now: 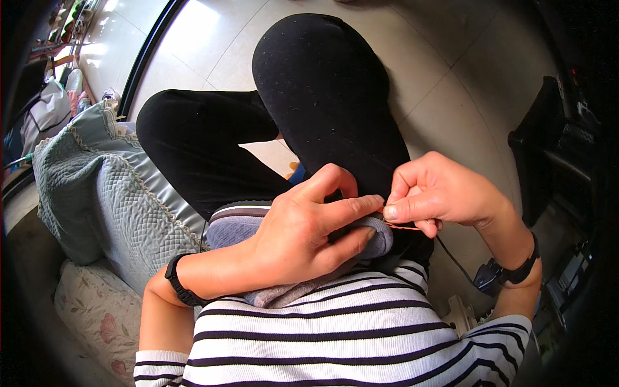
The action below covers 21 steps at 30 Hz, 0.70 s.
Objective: The person sews the edge of a shoe by hand using a needle and thread, pulling the thread through the material and looping it.
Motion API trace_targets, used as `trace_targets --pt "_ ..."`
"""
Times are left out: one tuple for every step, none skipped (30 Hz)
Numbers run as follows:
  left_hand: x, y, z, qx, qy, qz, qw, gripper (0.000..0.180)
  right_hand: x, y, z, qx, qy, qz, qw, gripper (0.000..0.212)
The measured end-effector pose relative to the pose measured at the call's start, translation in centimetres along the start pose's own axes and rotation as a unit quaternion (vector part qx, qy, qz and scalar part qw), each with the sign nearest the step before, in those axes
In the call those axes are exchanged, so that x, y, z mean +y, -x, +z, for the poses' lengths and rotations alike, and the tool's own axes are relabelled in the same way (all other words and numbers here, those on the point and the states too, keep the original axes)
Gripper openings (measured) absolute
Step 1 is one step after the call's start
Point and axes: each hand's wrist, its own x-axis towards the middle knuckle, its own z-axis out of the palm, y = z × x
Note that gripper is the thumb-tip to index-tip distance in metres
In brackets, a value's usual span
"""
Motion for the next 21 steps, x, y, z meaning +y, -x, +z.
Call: trace_targets --pt "-0.1 0.0 0.0 0.013 0.004 0.011 1.0 0.032 -0.2 -0.1 0.0 0.0 0.002 0.001 1.0 0.017" --pt "-0.1 0.0 0.0 0.014 0.005 0.012 1.0 0.032 -0.3 -0.1 0.1 -0.001 0.004 0.001 1.0 0.017" --pt "-0.1 0.1 0.0 0.016 0.01 0.002 1.0 0.031 -0.2 -0.1 0.3 0.006 0.014 -0.015 1.0 0.016" --pt "-0.1 0.2 0.0 0.019 0.014 -0.008 1.0 0.03 0.0 0.0 0.5 0.006 0.014 -0.014 1.0 0.016" --pt "-0.1 0.1 -0.1 0.02 0.016 -0.008 1.0 0.03 0.2 0.1 0.7 0.022 0.014 -0.041 0.999 0.016" --pt "0.0 0.1 -0.2 0.008 0.02 -0.013 1.0 0.031 0.5 0.2 0.9 0.036 0.012 -0.068 0.997 0.016" --pt "0.0 0.1 -0.3 -0.004 0.024 -0.017 1.0 0.032 0.6 0.3 1.1 0.035 0.013 -0.067 0.997 0.016" --pt "0.0 0.1 -0.3 -0.003 0.024 -0.018 1.0 0.032 0.8 0.5 1.1 0.039 0.008 -0.074 0.996 0.017" --pt "0.0 0.0 -0.3 -0.003 0.025 -0.015 1.0 0.032 0.9 0.6 1.2 0.044 0.003 -0.082 0.996 0.018" --pt "0.0 0.0 -0.3 -0.004 0.026 -0.012 1.0 0.032 1.0 0.6 1.2 0.044 0.002 -0.081 0.996 0.018" --pt "0.0 0.1 -0.3 -0.004 0.026 -0.012 1.0 0.032 1.1 0.7 1.3 0.044 -0.009 -0.081 0.996 0.018" --pt "0.0 0.1 -0.2 -0.003 0.023 -0.011 1.0 0.032 1.2 0.8 1.3 0.046 -0.02 -0.082 0.995 0.017" --pt "0.0 0.1 -0.2 -0.002 0.021 -0.009 1.0 0.032 1.2 0.8 1.3 0.046 -0.02 -0.082 0.995 0.017" --pt "0.0 0.1 -0.2 -0.002 0.021 -0.009 1.0 0.032 1.3 0.8 1.3 0.042 -0.031 -0.083 0.995 0.017" --pt "0.0 0.1 -0.2 -0.002 0.02 -0.01 1.0 0.032 1.4 0.8 1.4 0.038 -0.043 -0.084 0.995 0.017" --pt "0.0 0.1 -0.1 -0.002 0.019 -0.011 1.0 0.032 1.5 0.8 1.5 0.038 -0.043 -0.085 0.995 0.017" --pt "0.0 0.0 -0.1 -0.002 0.018 -0.011 1.0 0.032 1.7 0.9 1.6 0.043 -0.045 -0.087 0.994 0.016" --pt "0.0 0.0 -0.1 -0.002 0.018 -0.009 1.0 0.032 1.8 0.9 1.7 0.046 -0.047 -0.089 0.994 0.016" --pt "-0.1 0.1 0.0 -0.002 0.018 -0.008 1.0 0.032 1.9 0.9 1.8 0.045 -0.049 -0.09 0.994 0.016" --pt "-0.1 0.1 0.0 -0.004 0.017 -0.009 1.0 0.032 2.0 0.8 1.8 0.047 -0.032 -0.094 0.994 0.015" --pt "-0.1 0.0 0.1 -0.002 0.011 -0.005 1.0 0.032 2.0 0.9 1.8 0.049 -0.015 -0.099 0.994 0.015"
